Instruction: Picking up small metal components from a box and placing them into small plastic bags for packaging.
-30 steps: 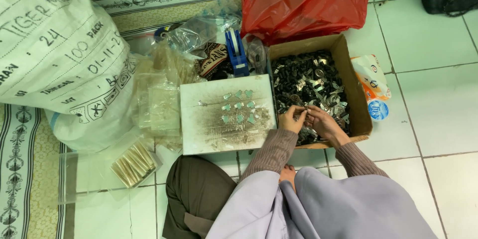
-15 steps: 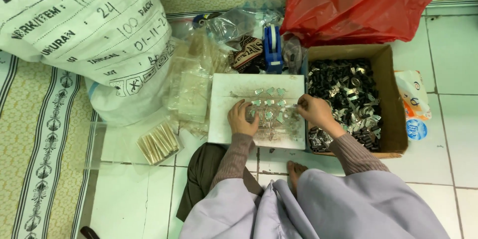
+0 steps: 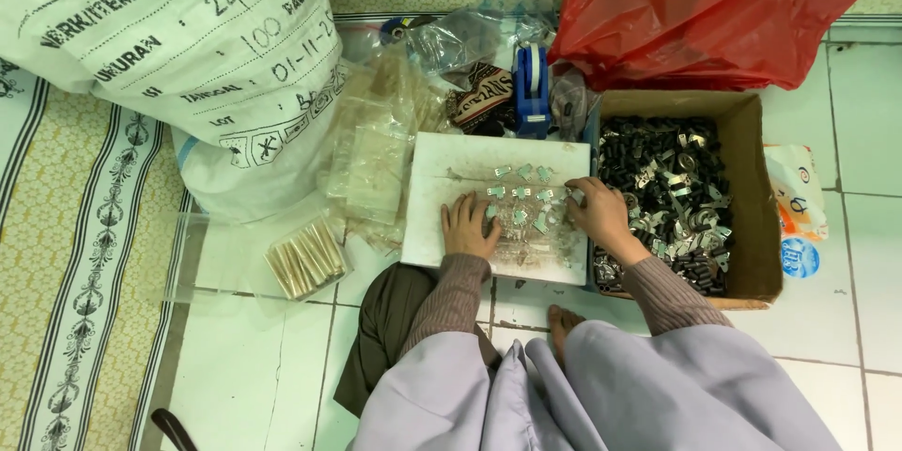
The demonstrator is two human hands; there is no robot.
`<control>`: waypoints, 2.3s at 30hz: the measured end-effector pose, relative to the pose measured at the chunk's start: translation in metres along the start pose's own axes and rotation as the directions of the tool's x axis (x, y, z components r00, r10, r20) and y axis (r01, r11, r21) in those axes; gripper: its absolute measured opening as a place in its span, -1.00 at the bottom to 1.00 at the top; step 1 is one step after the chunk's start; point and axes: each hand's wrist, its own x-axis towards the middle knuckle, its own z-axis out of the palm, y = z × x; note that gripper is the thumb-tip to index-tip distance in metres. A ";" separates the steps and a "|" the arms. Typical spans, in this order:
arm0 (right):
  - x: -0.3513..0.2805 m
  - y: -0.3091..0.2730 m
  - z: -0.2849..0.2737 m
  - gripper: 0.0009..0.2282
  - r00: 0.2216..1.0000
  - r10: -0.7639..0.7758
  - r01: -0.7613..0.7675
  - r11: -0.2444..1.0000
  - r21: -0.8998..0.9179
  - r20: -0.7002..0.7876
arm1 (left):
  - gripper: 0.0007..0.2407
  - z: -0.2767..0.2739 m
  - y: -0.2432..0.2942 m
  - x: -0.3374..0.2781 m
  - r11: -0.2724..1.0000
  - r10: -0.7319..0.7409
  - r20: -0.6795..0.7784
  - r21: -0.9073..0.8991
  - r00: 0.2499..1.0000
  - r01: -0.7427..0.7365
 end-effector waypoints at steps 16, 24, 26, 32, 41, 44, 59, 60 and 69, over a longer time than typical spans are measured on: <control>0.055 -0.134 -0.030 -0.75 0.921 -0.388 0.389 0.919 -0.067 0.030 | -0.68 -0.074 -0.099 0.040 0.719 -0.584 -0.103 -0.526 0.805 0.455; 0.131 -0.242 0.037 -0.63 0.706 -0.468 0.669 0.688 -0.283 0.532 | -0.51 -0.084 -0.213 0.036 0.508 -0.778 0.201 -0.356 0.595 0.785; 0.151 -0.247 0.081 -0.62 0.704 -0.459 0.664 0.697 -0.272 0.542 | -0.51 -0.055 -0.236 0.031 0.499 -0.793 0.241 -0.269 0.559 0.824; 0.150 -0.260 0.156 -0.65 0.775 -0.425 0.563 0.800 -0.206 0.468 | -0.73 -0.069 -0.210 0.034 0.451 -0.866 0.172 -0.139 0.470 0.882; 0.120 -0.275 0.143 -0.41 0.829 -0.317 0.493 0.803 -0.335 0.461 | -0.85 -0.086 -0.164 0.040 0.557 -0.820 -0.141 -0.424 0.555 0.715; 0.113 -0.280 0.134 -0.28 0.846 -0.296 0.432 0.868 -0.244 0.443 | -0.87 -0.112 -0.136 0.051 0.632 -0.765 -0.237 -0.459 0.599 0.625; 0.104 -0.180 0.039 -0.73 0.831 -0.210 -0.367 0.488 0.792 0.515 | -0.87 -0.126 -0.070 0.044 -0.104 -0.733 0.167 -0.985 0.659 0.134; 0.099 -0.173 0.026 -0.76 0.805 -0.223 -0.408 0.463 0.787 0.549 | -0.92 -0.120 -0.066 0.044 -0.300 -0.684 0.273 -0.951 0.676 0.080; 0.105 0.013 0.047 -0.76 0.670 -0.158 -0.402 0.744 0.533 0.726 | -0.56 -0.125 -0.010 0.039 -0.668 -0.464 0.649 -0.703 0.603 0.243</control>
